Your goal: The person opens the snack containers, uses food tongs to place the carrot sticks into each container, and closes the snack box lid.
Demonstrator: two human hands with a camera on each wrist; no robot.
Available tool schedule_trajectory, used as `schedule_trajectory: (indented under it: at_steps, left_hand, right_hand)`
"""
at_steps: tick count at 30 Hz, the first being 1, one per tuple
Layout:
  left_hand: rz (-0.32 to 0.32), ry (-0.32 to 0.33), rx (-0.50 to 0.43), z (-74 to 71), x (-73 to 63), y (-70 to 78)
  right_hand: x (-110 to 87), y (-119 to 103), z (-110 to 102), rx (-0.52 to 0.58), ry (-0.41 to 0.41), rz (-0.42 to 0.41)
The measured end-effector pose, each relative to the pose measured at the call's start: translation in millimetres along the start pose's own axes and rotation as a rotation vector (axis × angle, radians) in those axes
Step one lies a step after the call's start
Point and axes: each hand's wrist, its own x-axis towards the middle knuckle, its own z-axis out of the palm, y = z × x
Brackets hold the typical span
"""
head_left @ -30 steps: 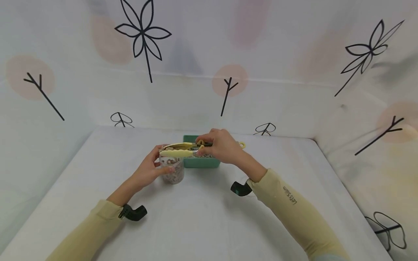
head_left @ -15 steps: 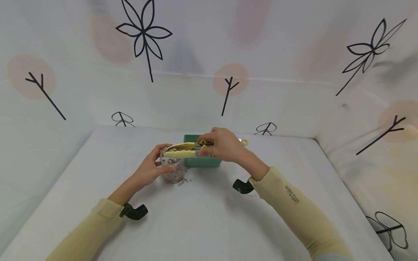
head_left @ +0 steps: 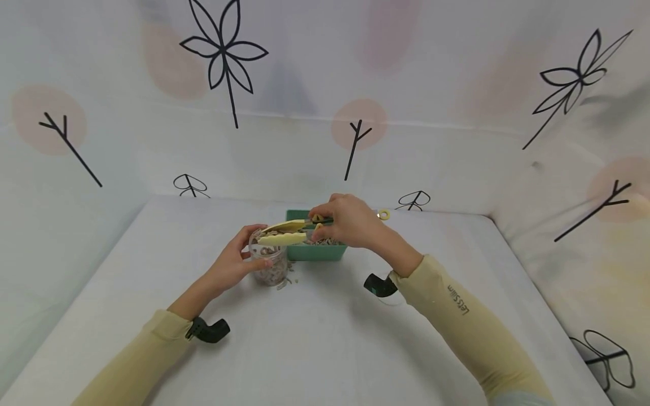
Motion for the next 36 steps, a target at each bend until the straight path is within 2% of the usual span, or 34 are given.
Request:
schedule_trajectory:
  at_steps: [10, 17, 27, 32, 36]
  left_hand:
    - [0.005, 0.003, 0.015, -0.3, -1.2, 1.1]
    - [-0.009, 0.016, 0.039, 0.0, -1.4, 0.9]
    - [0.020, 0.013, 0.025, 0.5, -1.1, -0.2]
    - [0.035, 0.008, 0.021, 0.1, -1.0, -1.9]
    - [0.036, 0.007, 0.019, -0.3, -1.1, -1.5]
  right_hand:
    - [1.9, -0.4, -1.2, -0.015, -0.022, 0.020]
    - [0.9, 5.9, -2.2, 0.028, -0.026, 0.055]
    - [-8.2, 37.2, -6.0, 0.076, 0.001, 0.194]
    - [-12.2, 57.8, -1.7, 0.039, -0.012, 0.263]
    - [-13.0, 66.5, -0.7, -0.057, -0.055, 0.289]
